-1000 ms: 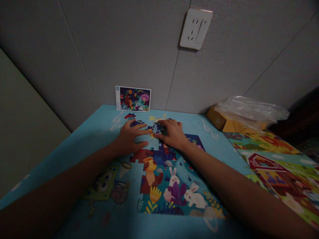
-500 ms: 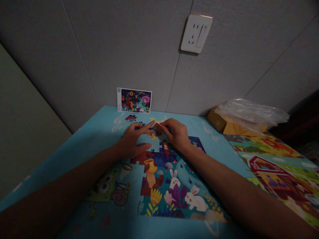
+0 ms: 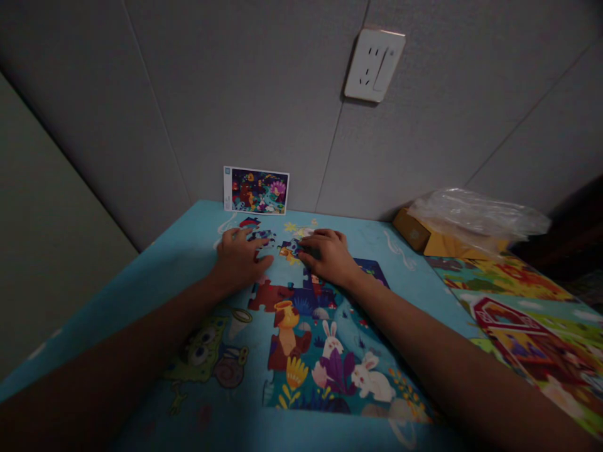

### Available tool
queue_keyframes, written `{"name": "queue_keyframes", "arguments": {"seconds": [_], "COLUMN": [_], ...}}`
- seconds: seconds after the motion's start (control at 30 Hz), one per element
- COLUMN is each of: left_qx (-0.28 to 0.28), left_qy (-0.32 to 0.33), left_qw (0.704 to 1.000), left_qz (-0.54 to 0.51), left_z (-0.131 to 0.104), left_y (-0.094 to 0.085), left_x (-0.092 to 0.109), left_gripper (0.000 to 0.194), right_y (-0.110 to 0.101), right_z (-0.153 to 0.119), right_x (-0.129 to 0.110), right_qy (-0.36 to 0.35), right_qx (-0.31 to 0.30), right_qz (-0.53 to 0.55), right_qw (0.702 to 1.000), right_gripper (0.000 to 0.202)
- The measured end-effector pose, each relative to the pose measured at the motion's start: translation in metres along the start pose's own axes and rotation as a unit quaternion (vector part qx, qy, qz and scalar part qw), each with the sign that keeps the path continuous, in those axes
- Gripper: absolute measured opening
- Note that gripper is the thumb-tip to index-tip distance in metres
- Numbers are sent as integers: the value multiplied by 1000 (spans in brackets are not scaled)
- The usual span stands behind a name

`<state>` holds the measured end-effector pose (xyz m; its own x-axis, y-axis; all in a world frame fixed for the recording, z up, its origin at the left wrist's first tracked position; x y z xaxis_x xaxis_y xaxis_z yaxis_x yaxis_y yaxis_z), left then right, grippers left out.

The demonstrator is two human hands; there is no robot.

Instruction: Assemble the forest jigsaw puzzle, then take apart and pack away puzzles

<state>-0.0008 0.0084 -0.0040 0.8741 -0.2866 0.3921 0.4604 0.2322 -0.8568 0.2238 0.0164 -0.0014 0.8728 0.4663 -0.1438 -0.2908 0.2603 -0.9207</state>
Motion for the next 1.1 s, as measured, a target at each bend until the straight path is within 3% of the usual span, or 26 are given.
{"name": "queue_keyframes", "arguments": {"seconds": [0.1, 0.17, 0.3, 0.4, 0.5, 0.57, 0.67, 0.73, 0.8, 0.93, 1.1], "left_qx": [36, 33, -63, -87, -47, -15, 27, 27, 18, 11, 32], "left_qy": [36, 75, 147, 192, 177, 147, 83, 54, 38, 19, 52], "left_qw": [998, 992, 966, 953, 960, 971, 990, 997, 999, 999, 998], "left_qz": [-37, -96, -203, -219, -210, -189, -114, -51, 1, 35, -6], "left_z": [1, 1, -5, -9, -9, -6, 0, 2, 2, 0, 2], "left_y": [-3, -8, -15, -17, -17, -16, -11, -6, -1, 5, 4], "left_x": [2, 6, 17, 21, 19, 16, 8, 3, 0, -5, -4], "left_gripper": [46, 50, 67, 68, 54, 48, 44, 42, 43, 49, 40], "right_y": [-2, -5, -13, -15, -16, -17, -15, -12, -8, -6, -7], "right_z": [1, 2, 0, -1, -2, -1, -1, 0, 1, 2, 2], "right_x": [0, 0, -5, -14, -19, -15, 2, 13, 19, 16, 13], "right_qy": [-18, -31, -74, -178, -232, -154, 68, 194, 270, 293, 270], "right_qx": [29, 85, 223, 227, 197, 220, 275, 241, 162, 57, 29], "right_qz": [-8, -12, -1, 40, 84, 96, 75, 54, 35, -13, -40], "right_qw": [999, 996, 972, 957, 949, 958, 956, 949, 948, 954, 962], "right_gripper": [23, 21, 27, 28, 25, 28, 29, 26, 30, 42, 42]}}
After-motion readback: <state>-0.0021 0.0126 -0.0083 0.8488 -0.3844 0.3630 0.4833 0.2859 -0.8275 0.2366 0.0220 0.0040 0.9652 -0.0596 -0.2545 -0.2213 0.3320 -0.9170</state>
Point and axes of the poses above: each hand's wrist, its own z-axis towards the middle knuckle, its own y-axis out of the palm, x = y × z, the point moved 1 cm from there along z, towards the middle knuckle, and after that the axes turned 5 degrees about -z, right-handed, at the moved point
